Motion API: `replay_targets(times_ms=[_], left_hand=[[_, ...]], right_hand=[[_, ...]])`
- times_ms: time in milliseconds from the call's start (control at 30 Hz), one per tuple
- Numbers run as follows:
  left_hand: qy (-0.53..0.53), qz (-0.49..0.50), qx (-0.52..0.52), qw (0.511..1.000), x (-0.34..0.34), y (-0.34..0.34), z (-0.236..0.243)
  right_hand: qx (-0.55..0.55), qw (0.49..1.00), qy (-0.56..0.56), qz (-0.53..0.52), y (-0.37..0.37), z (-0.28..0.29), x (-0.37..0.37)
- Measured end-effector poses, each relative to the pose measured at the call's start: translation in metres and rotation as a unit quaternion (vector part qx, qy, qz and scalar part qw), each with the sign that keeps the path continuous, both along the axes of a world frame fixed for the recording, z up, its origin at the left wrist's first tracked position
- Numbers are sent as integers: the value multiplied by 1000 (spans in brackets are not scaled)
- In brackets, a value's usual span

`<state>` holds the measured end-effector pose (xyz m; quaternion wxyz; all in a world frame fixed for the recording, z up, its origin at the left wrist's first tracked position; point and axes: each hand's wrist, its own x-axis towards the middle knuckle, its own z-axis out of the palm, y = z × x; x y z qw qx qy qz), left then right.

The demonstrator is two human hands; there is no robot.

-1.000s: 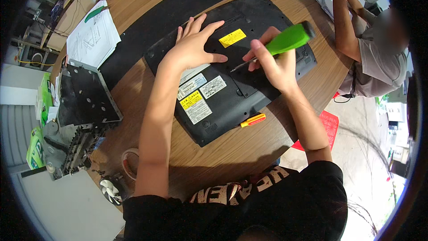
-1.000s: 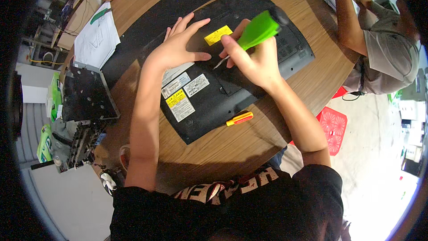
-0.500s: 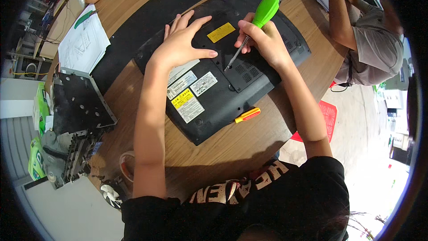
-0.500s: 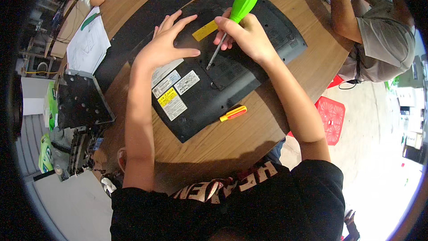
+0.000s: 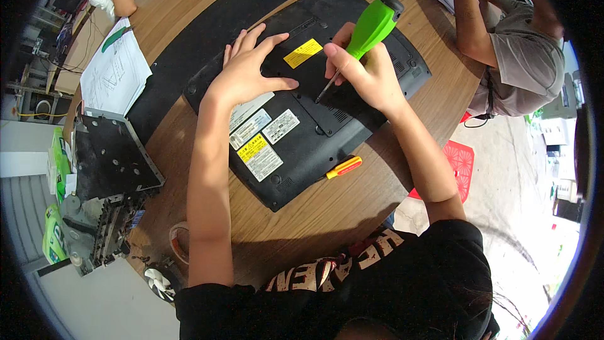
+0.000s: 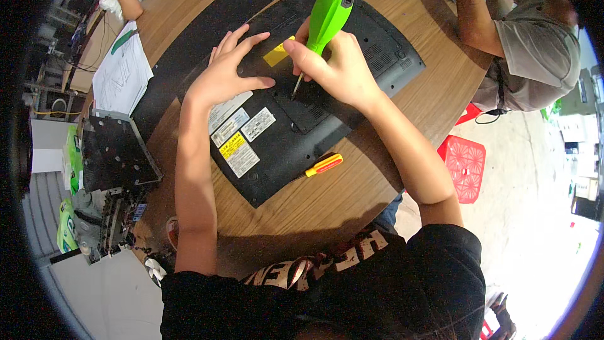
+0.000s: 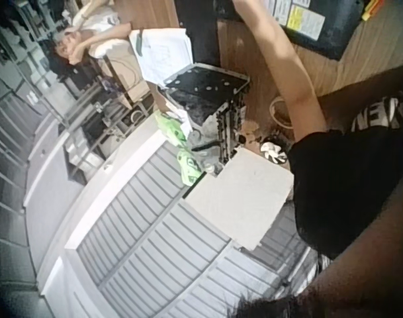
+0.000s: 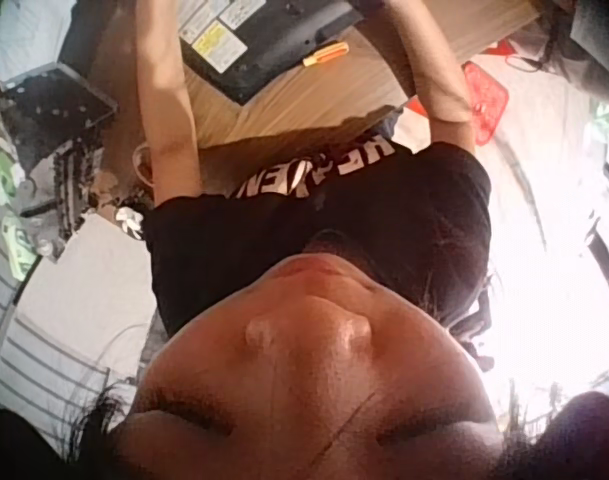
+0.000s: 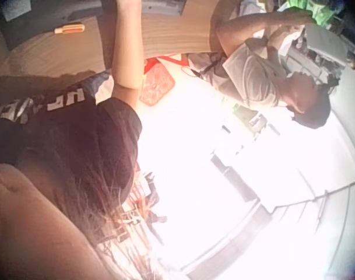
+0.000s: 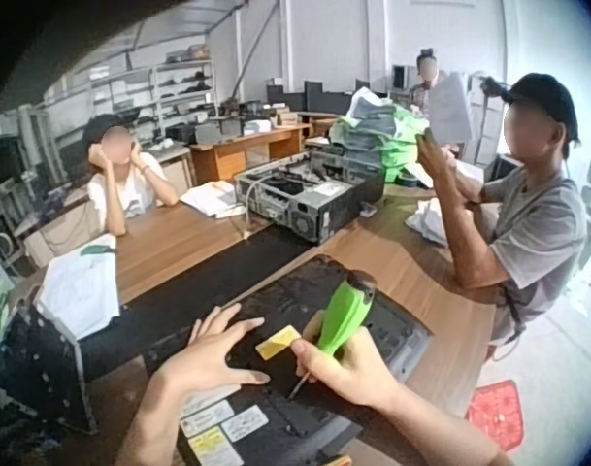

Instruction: The person manipulates a computer fan and heat sink by hand, using a screwdriver to remove a screw from the back of a monitor and then gesturing with the tool in their hands.

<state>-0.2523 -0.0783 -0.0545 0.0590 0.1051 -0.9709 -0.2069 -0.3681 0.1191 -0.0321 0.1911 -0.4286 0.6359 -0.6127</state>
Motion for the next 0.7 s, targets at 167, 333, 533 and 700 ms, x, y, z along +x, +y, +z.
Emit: replay_targets(times_ms=[167, 333, 533, 700], left_hand=[[3, -14, -16, 1000, -2, -3, -2], [-2, -6, -10, 1000, 0, -8, -6], [45, -2, 1, 999, 0, -2, -1], [252, -57, 241, 936, -14, 24, 29]], right_hand=[[0, 999, 51, 3, 2, -3, 7], [-33, 986, 61, 153, 2, 2, 24], [-46, 976, 214, -3, -5, 1, 24], [56, 964, 259, 21, -8, -20, 19]])
